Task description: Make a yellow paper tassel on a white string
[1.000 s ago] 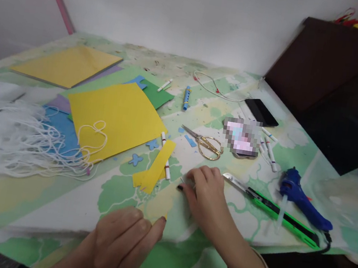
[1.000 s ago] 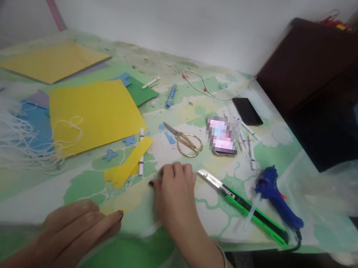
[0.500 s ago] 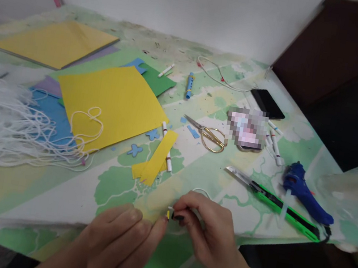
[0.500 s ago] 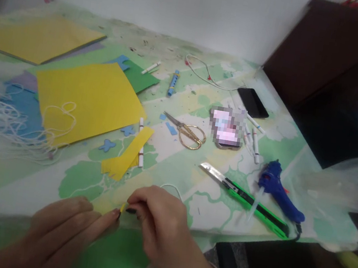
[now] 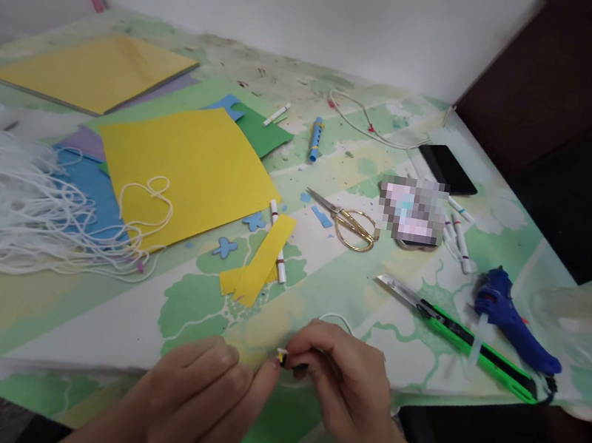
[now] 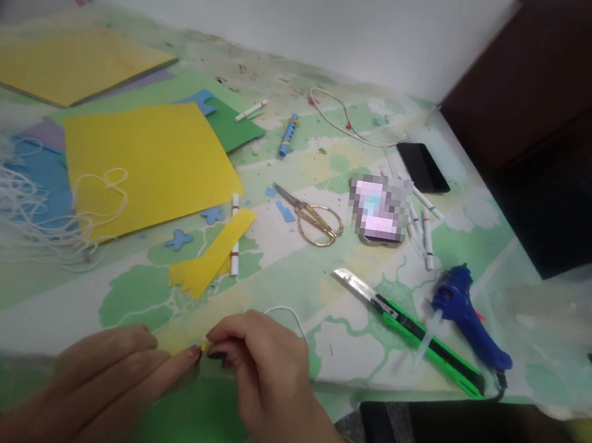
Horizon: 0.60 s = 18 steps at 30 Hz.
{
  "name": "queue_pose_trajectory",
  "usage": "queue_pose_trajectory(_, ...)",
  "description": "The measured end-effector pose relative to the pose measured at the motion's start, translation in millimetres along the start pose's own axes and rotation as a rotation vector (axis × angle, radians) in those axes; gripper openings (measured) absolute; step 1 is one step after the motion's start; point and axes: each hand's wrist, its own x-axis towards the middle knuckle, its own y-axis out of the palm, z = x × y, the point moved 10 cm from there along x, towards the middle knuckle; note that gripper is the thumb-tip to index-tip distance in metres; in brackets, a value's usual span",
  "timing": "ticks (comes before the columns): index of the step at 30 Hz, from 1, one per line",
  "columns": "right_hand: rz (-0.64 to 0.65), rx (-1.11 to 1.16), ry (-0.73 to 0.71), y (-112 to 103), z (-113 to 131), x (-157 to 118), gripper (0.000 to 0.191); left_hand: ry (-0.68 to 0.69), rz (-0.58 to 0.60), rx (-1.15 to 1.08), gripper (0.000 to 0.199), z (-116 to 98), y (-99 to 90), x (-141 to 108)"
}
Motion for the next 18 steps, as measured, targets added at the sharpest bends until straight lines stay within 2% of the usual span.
queue_pose_trajectory(11,0.032,0.014,0.020,5.2,-2.8,-2.2,0.019,0.018,0.042,0.001,0.027,-0.7,1.5,1.0)
queue_pose_trajectory(18,0.059,0.013,0.019,7.1,-2.4,-2.2,0.019,0.033,-0.023,0.026,0.030,-2.1,-2.0,0.0)
